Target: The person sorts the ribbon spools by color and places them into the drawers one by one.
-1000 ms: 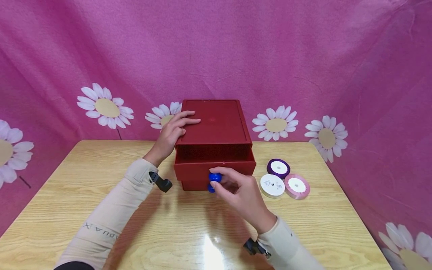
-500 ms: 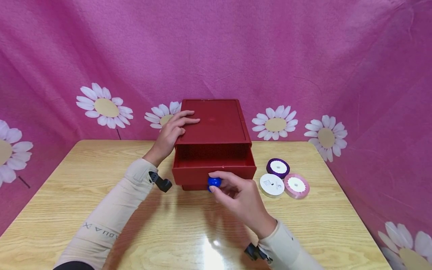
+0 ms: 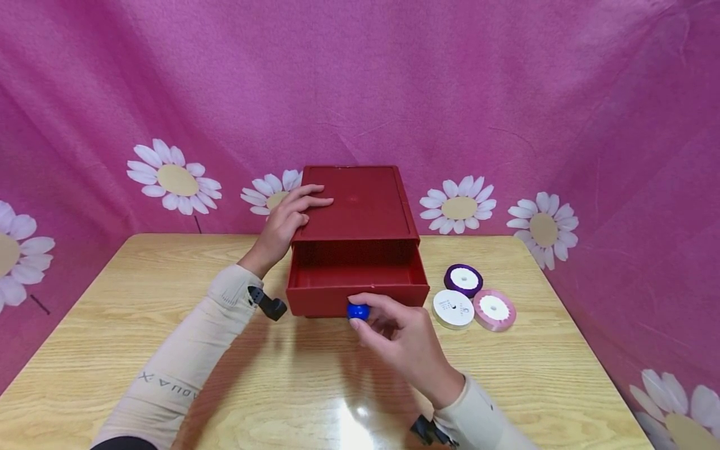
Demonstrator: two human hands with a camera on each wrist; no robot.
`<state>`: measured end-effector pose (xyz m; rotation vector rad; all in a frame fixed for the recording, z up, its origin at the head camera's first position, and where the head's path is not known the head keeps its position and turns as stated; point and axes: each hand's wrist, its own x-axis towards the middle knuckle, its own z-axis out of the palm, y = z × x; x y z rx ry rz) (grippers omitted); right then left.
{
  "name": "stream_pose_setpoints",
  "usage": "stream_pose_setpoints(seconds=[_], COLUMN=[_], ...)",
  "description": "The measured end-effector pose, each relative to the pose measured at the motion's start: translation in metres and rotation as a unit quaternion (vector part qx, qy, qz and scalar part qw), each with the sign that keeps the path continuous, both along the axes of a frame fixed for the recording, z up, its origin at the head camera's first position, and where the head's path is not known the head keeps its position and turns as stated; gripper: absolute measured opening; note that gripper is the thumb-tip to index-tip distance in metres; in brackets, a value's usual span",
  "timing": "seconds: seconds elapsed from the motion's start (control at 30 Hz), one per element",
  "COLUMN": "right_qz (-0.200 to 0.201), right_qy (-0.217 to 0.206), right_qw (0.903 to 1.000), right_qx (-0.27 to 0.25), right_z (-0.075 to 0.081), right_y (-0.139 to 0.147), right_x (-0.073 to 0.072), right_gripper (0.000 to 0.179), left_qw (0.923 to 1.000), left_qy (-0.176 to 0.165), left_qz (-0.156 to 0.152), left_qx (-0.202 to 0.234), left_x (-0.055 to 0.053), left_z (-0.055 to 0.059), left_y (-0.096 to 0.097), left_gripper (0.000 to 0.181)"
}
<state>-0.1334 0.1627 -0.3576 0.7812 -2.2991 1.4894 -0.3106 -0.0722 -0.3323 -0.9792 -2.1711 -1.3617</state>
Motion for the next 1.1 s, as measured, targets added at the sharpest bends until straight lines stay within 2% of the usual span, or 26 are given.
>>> stream_pose_setpoints(seconds=[0.2,0.77,1.1], right_qz=[0.004,-0.009,0.003], right_qy=[0.010,-0.007,0.004], right_qw=[0.9999,0.9998,1.0000], right_qx=[-0.003,0.014,0.006], right_z=[-0.001,0.000,0.000], right_y=[0.000,0.002,0.002], right_x=[0.004,0.013,0.016], right_gripper=[0.037,0.039,0.039], left_qw=[1.0000,1.0000,1.0000], left_qy=[0.004,0.005,0.002], left_qz=[0.002,0.002,0.004], left_qx=[-0.006,-0.002,-0.001], left_x=[0.000,-0.001,0.000], left_z=[-0.001,-0.001,-0.001], left_y=[0.000,0.000,0.001], left_gripper=[0.049,0.049,0.050])
